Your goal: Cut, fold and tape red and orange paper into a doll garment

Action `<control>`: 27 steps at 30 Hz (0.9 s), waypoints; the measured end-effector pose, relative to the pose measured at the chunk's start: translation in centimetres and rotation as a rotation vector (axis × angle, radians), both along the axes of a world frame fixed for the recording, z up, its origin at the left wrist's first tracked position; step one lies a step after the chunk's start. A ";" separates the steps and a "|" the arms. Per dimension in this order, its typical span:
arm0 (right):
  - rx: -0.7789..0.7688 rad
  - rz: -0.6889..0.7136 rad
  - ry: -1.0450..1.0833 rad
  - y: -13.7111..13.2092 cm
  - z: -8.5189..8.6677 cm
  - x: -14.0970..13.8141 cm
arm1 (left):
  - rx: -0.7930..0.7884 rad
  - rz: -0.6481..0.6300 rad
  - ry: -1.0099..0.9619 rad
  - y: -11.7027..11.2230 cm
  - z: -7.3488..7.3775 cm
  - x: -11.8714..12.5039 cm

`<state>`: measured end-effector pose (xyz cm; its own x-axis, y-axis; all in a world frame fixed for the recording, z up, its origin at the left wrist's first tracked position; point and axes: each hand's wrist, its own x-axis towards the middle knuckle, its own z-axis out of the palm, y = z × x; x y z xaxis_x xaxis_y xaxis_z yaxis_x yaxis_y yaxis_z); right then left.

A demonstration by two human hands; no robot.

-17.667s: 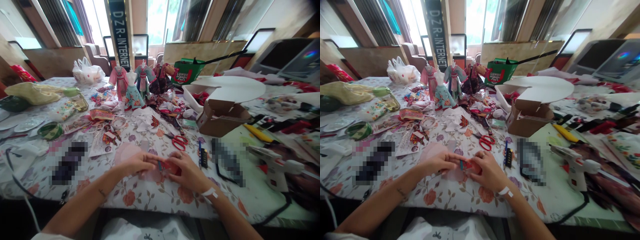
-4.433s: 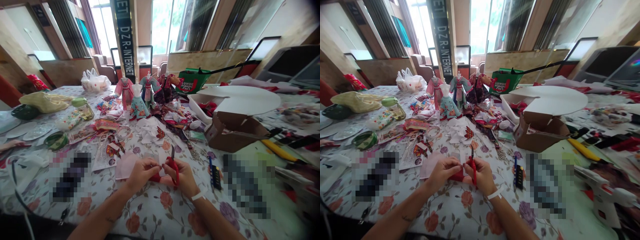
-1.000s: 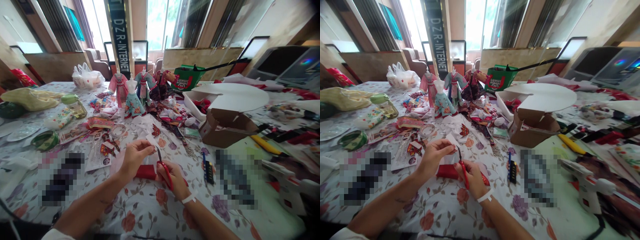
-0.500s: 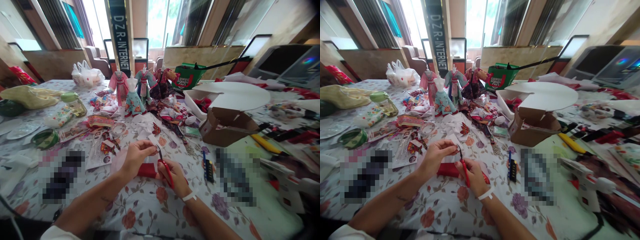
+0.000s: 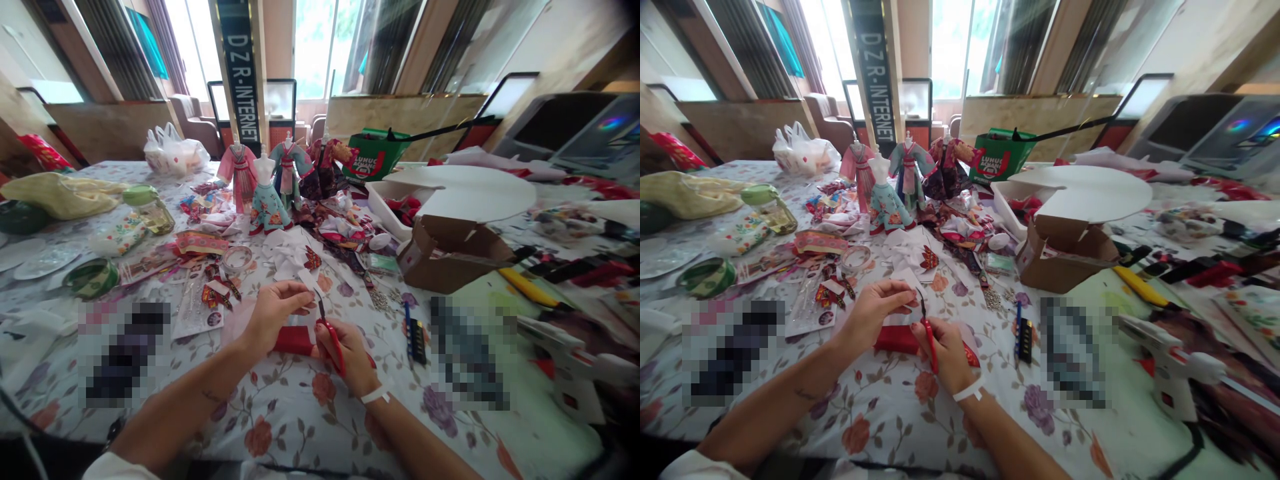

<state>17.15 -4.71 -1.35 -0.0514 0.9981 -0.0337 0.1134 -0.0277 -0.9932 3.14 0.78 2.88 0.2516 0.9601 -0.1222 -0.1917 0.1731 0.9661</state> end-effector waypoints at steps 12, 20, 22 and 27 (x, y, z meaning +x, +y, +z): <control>-0.015 0.030 -0.010 0.1 0.3 0.0 | -0.005 0.052 -0.086 1.2 -0.7 -0.6; -0.016 0.047 0.032 0.0 0.3 0.1 | 0.017 0.080 -0.106 0.5 -0.3 0.0; -0.016 0.053 0.037 0.0 0.3 0.1 | 0.018 0.081 -0.106 0.5 -0.2 0.0; -0.010 0.060 0.019 0.0 0.4 0.2 | 0.020 0.046 -0.123 0.8 -0.5 -0.3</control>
